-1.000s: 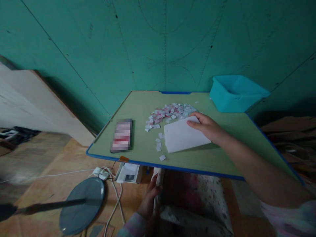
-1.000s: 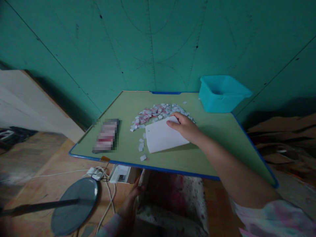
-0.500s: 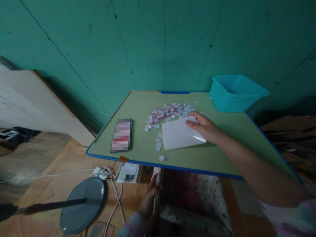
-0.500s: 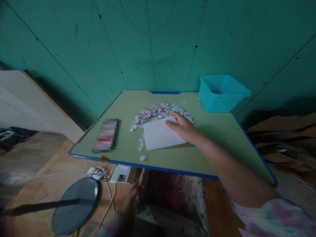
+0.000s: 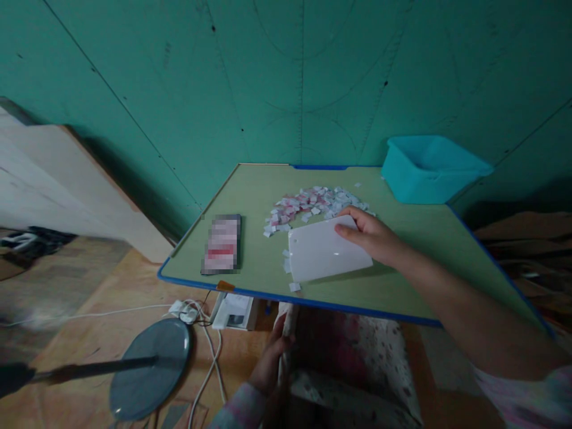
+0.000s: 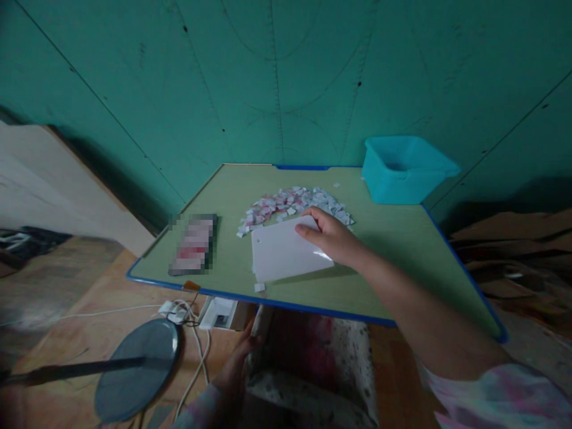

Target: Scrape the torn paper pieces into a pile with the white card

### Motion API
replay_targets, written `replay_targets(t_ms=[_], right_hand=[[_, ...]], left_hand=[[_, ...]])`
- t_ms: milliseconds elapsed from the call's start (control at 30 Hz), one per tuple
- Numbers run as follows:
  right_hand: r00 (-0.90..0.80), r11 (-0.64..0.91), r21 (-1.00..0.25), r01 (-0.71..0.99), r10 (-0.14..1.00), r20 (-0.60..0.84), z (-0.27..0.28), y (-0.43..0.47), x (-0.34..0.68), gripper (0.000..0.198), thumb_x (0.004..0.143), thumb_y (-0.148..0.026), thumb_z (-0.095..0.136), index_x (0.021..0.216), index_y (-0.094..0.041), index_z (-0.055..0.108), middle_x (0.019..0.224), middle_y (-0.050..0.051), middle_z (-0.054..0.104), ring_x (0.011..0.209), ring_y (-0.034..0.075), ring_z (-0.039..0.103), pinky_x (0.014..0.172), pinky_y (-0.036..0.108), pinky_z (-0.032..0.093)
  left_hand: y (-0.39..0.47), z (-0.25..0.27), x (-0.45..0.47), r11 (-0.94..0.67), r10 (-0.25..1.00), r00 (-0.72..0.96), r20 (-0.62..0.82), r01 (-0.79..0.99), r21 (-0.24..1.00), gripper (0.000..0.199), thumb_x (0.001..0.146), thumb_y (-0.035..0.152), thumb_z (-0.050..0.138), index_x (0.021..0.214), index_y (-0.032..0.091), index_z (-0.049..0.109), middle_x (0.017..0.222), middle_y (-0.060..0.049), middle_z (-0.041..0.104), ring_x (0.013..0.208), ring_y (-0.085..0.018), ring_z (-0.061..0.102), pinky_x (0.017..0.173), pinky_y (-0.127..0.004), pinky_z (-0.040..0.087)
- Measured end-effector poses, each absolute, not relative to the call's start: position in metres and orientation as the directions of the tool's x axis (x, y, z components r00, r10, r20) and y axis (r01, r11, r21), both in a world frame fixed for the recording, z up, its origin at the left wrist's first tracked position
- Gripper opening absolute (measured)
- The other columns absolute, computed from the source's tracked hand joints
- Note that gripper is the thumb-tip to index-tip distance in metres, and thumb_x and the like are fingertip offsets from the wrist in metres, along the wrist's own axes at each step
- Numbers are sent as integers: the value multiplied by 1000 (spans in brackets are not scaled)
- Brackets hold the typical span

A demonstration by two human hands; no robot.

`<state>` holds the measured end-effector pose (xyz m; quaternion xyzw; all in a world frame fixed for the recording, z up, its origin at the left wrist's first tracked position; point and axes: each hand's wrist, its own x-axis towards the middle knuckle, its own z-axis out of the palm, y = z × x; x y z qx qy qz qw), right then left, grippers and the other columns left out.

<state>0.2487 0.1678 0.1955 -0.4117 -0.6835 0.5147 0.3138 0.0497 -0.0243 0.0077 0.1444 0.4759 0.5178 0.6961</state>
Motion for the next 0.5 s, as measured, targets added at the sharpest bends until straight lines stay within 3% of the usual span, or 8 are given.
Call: replay_targets(t_ms=[233, 367, 500], right_hand=[[-440, 226, -927, 299, 895, 77, 185, 164, 239, 25, 75, -44, 52, 85, -21, 45, 71, -2, 49, 61, 11, 47, 51, 22, 35], [-347, 245, -921, 303, 928, 133, 184, 170, 243, 25, 74, -43, 53, 86, -22, 46, 72, -1, 49, 64, 12, 47, 53, 23, 36], [-356, 215, -936, 277, 928, 107, 187, 170, 243, 24, 74, -42, 53, 85, -22, 45, 71, -2, 48, 62, 12, 47, 52, 23, 35]], left_hand=[[-21, 11, 52, 419, 872, 79, -483, -631, 653, 39, 69, 19, 57, 105, 33, 63, 102, 6, 70, 118, -24, 47, 100, -37, 31], [-20, 13, 52, 443, 846, 65, -530, -638, 630, 39, 68, 21, 60, 104, 34, 63, 112, 8, 66, 124, -20, 40, 102, -31, 28], [-21, 13, 52, 448, 841, 55, -538, -630, 635, 38, 64, 22, 63, 100, 34, 65, 104, 6, 69, 117, -24, 47, 97, -34, 34]])
